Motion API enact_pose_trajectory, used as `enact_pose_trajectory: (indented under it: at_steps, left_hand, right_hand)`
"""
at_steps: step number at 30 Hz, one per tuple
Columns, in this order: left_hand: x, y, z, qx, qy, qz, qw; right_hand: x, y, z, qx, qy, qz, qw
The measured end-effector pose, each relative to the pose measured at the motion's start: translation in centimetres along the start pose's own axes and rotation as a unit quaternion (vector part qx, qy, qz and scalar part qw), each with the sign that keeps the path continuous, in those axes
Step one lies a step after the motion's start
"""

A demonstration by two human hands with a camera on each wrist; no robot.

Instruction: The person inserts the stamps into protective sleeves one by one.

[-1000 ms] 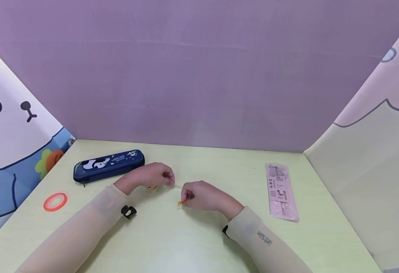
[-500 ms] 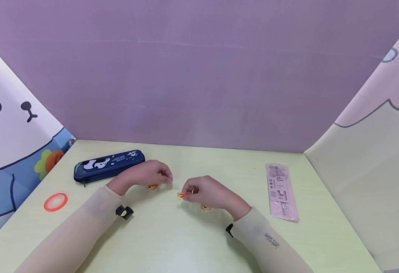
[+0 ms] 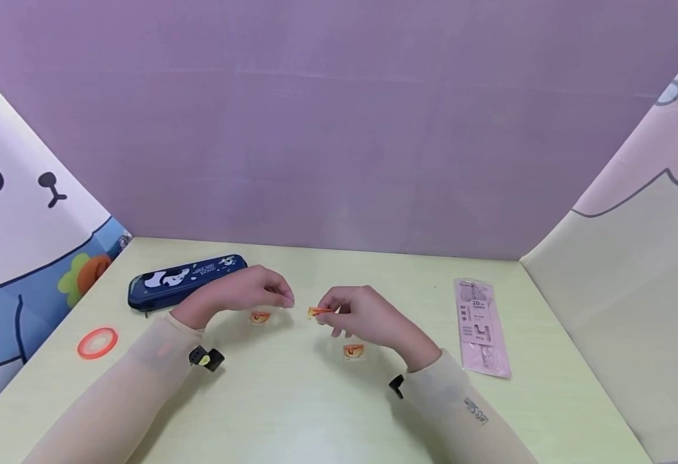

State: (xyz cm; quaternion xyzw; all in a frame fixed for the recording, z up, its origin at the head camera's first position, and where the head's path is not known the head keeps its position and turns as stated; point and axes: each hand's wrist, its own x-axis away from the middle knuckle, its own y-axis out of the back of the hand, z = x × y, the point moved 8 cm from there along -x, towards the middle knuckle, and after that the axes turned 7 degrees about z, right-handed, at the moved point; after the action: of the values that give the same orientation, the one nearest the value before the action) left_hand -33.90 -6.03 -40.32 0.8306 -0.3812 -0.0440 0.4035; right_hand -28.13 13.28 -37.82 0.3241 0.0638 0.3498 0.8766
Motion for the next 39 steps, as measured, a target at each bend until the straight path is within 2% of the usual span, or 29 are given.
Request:
enact_pose_trajectory:
  at_steps: [6,14,22,39]
  left_hand:
    - [0.5,0.5,-0.6,0.038,-0.028,0.008,0.9989]
    - [0.7,0.9,-1.5,0.071,-0.035,0.006,0.9968]
    - [0.6,1.0,-2.2,0.077,-0.043,0.005,0.9961]
    - [0.4,0.9,-2.6,0.066,-0.048,0.008,0.9966]
  right_hand:
    - [0.4,1.3,0.5,-0.016,0.001,-0.047,0.9988]
    - [1.1,2.6,0.2,-0.066,-0.014,-0.095,0.9932]
    - [1.2,2.8,-0.1,-0.072,-0.022,-0.101,0.9921]
    - [1.2,3.0,-0.4,-0.071,-0.019,-0.107,0.9915]
